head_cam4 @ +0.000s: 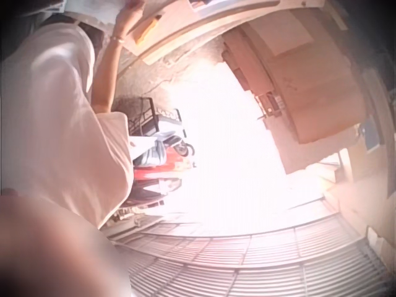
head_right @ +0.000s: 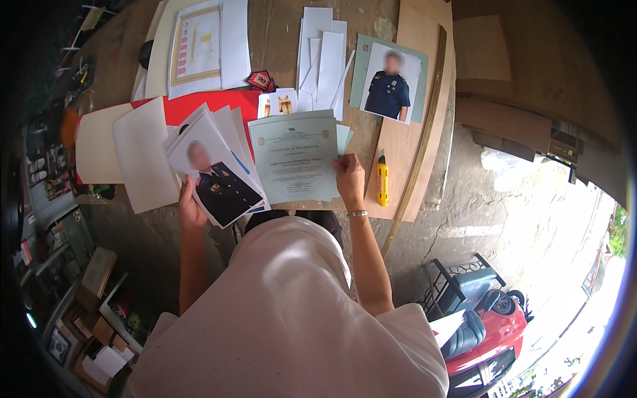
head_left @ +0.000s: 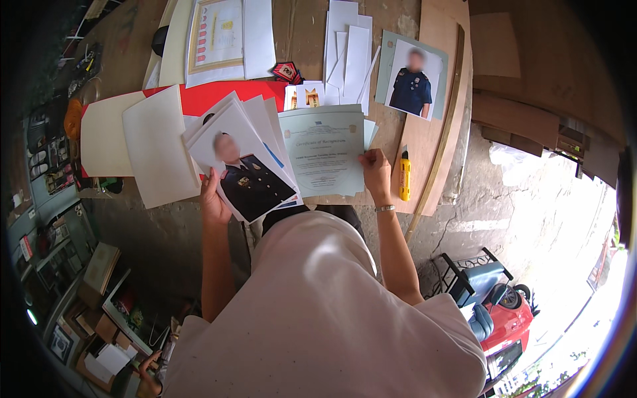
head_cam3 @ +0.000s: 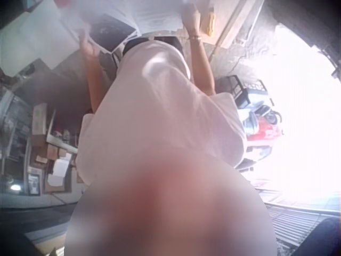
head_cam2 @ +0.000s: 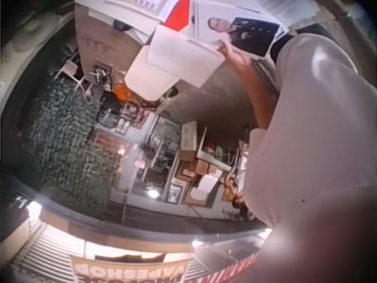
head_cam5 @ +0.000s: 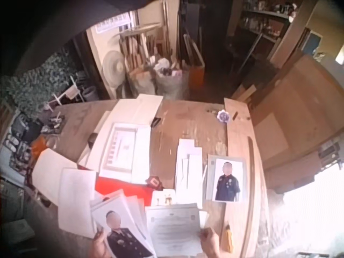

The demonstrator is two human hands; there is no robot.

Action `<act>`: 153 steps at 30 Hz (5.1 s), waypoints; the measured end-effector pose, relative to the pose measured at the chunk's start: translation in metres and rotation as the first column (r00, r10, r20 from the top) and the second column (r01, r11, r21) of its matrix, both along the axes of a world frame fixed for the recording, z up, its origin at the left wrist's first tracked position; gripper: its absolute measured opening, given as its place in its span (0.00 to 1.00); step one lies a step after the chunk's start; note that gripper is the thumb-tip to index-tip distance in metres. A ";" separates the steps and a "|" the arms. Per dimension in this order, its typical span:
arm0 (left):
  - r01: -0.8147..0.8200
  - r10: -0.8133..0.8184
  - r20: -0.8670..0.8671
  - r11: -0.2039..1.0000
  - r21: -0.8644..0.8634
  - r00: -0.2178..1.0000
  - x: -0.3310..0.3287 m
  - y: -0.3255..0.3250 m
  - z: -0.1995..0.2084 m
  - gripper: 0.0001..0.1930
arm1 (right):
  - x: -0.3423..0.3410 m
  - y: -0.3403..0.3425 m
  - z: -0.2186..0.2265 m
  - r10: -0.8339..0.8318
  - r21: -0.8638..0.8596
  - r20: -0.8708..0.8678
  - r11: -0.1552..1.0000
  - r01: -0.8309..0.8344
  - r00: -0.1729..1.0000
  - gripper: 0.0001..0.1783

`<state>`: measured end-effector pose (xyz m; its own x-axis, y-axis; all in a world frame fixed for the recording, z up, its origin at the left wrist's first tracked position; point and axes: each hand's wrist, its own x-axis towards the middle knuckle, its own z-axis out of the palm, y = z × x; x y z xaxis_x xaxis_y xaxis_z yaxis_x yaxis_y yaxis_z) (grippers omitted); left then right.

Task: The person sorts through a stack of documents and photographs on a workbench, then uses a utility knife and ruler to cut a certificate. The person continues to handle and inspect multiple photographs of a uniformed individual.

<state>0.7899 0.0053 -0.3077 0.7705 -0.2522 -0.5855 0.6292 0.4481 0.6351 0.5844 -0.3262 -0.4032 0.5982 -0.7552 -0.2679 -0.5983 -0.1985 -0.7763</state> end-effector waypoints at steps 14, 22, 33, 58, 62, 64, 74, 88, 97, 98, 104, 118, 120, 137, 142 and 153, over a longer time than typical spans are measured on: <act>0.074 -0.131 -0.265 0.974 -0.216 0.955 -0.046 -0.068 -0.099 0.11 | 0.020 0.045 0.008 -0.005 -0.429 -0.163 0.901 -0.066 0.987 0.28; 0.113 -0.133 -0.156 0.985 -0.129 0.979 -0.044 -0.084 -0.094 0.13 | 0.021 0.049 0.022 -0.008 -0.378 -0.118 0.925 -0.037 0.993 0.27; 0.108 -0.135 -0.239 0.987 -0.123 0.962 -0.043 -0.085 -0.097 0.14 | 0.028 0.047 0.020 -0.073 -0.343 -0.082 0.938 0.040 0.994 0.22; 0.133 -0.161 -0.289 0.984 -0.115 0.944 -0.042 -0.083 -0.114 0.18 | 0.029 0.047 0.047 -0.183 -0.022 0.130 0.982 0.187 0.975 0.11; 0.168 -0.190 -0.229 0.979 -0.116 0.955 -0.041 -0.084 -0.110 0.23 | 0.028 0.048 0.052 -0.159 -0.071 0.173 0.982 0.173 0.972 0.07; 0.139 -0.188 -0.273 0.972 -0.191 0.944 -0.038 -0.084 -0.099 0.19 | 0.024 0.048 0.058 -0.118 -0.155 0.203 0.976 0.151 0.972 0.06; 0.129 -0.217 -0.243 0.934 -0.335 0.945 -0.017 -0.068 -0.049 0.18 | -0.003 0.042 0.067 -0.007 -0.494 0.217 0.862 0.116 0.976 0.19; 0.212 -0.277 -0.291 0.948 -0.237 0.916 -0.040 -0.097 -0.079 0.21 | -0.004 0.024 0.193 -0.298 0.452 0.700 0.888 -0.080 0.649 0.20; 0.197 -0.200 -0.175 0.980 -0.030 0.964 -0.022 -0.097 -0.048 0.09 | -0.009 0.026 0.276 0.043 0.208 0.769 0.927 -0.313 0.638 0.12; 0.217 -0.220 -0.123 0.975 -0.041 0.968 -0.023 -0.095 -0.046 0.09 | -0.005 0.030 0.250 -0.355 0.474 0.654 0.881 0.004 0.668 0.20; 0.256 -0.258 0.065 0.966 0.040 0.964 -0.020 -0.086 -0.041 0.07 | 0.008 -0.020 0.027 -0.179 -0.234 0.031 0.955 0.181 0.983 0.15; 0.175 -0.182 0.085 0.981 0.083 0.980 -0.022 -0.076 -0.037 0.09 | -0.009 -0.013 0.026 -0.209 -0.092 -0.029 0.974 0.206 0.977 0.16; 0.165 -0.171 0.097 0.984 0.061 0.981 -0.022 -0.075 -0.038 0.09 | -0.012 -0.010 0.031 -0.226 -0.074 0.047 0.971 0.229 0.973 0.14; 0.067 -0.078 0.095 0.991 0.117 0.992 -0.004 -0.062 -0.032 0.13 | -0.021 -0.008 0.042 -0.126 -0.262 0.053 0.956 0.136 0.991 0.06; 0.080 -0.086 0.089 0.994 0.069 0.992 -0.006 -0.060 -0.035 0.13 | -0.016 -0.013 0.046 0.042 -0.639 0.231 0.760 0.119 0.972 0.05; 0.032 -0.035 0.060 0.998 0.047 0.998 -0.009 -0.056 -0.032 0.15 | -0.023 -0.082 0.080 -0.211 -0.225 0.466 0.911 0.345 0.859 0.09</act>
